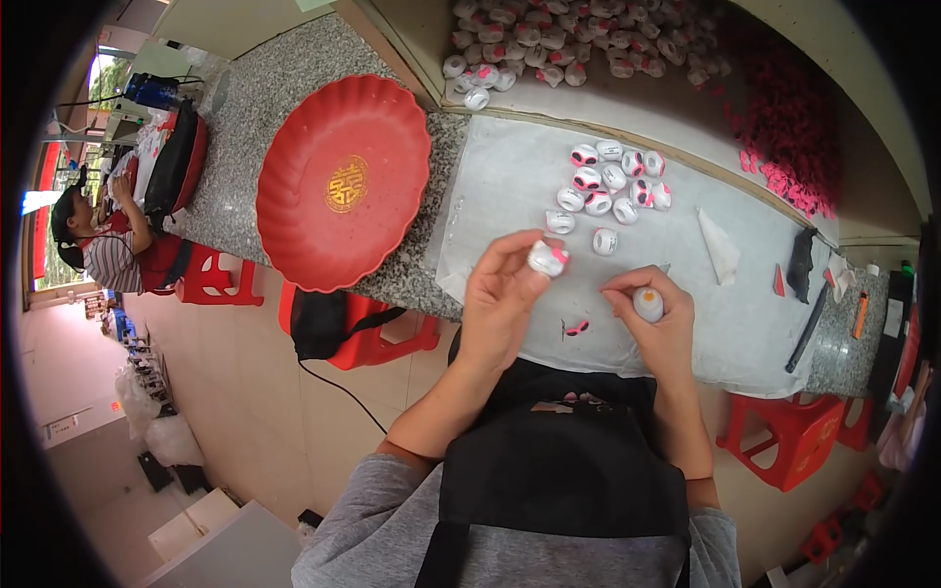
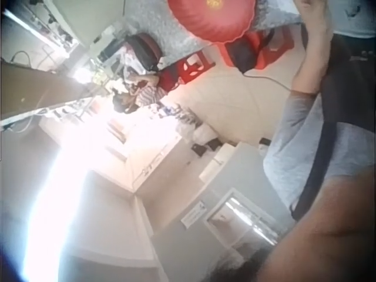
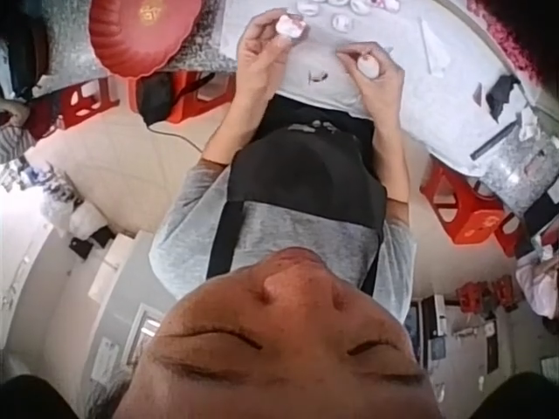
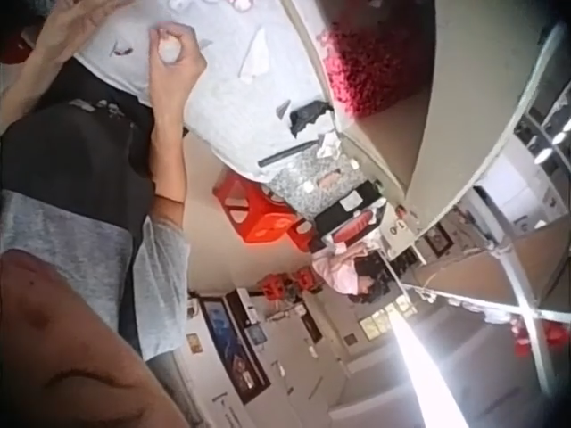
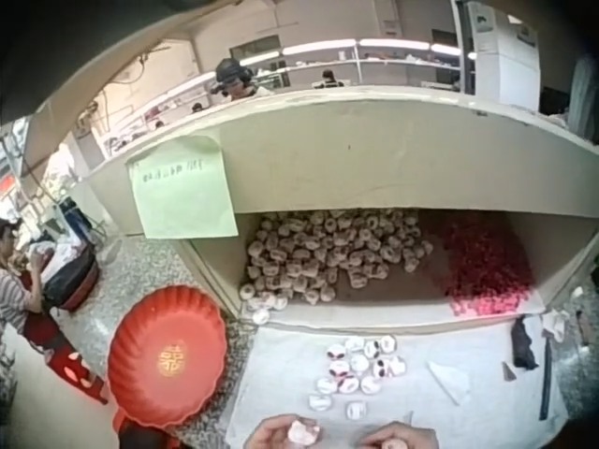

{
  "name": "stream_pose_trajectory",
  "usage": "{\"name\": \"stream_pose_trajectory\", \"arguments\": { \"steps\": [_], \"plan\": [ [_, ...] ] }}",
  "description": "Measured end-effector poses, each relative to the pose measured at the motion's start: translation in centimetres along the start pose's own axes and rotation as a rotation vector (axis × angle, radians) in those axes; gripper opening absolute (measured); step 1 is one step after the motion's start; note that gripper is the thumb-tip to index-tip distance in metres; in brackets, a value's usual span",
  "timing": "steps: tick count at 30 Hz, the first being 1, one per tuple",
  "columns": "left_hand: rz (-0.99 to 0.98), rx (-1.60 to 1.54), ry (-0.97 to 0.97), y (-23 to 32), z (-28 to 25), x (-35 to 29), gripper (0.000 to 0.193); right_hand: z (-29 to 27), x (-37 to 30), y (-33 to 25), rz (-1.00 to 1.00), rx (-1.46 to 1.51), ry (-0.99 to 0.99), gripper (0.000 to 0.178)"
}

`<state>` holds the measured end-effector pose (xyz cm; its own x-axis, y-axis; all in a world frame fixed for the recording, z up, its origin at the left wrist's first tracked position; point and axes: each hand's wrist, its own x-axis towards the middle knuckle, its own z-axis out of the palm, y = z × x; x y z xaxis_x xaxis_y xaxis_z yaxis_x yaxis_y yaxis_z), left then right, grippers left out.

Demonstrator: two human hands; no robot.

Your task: Applying glue to small toy components to assemble them.

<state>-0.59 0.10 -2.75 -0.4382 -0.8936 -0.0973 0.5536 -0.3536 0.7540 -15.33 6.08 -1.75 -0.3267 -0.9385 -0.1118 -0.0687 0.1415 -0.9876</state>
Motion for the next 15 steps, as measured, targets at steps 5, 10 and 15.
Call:
{"name": "stream_pose_trajectory", "arguments": {
  "steps": [5, 10, 15],
  "plan": [
    [0.166, -0.020, 0.101, 2.5, -1.8, 0.8, 0.033, -0.7, -0.2, -0.5, -0.422, -0.364, -0.293, 0.019],
    [0.216, -0.004, 0.096, 3.2, -2.2, 0.6, 0.034, 0.0, -1.4, -1.4, -0.362, -0.561, -0.361, 0.024],
    [0.149, 0.060, 0.067, 2.2, -1.6, 0.4, 0.035, -0.5, -0.9, -1.7, -0.249, -0.327, -0.310, 0.018]
  ]
}}
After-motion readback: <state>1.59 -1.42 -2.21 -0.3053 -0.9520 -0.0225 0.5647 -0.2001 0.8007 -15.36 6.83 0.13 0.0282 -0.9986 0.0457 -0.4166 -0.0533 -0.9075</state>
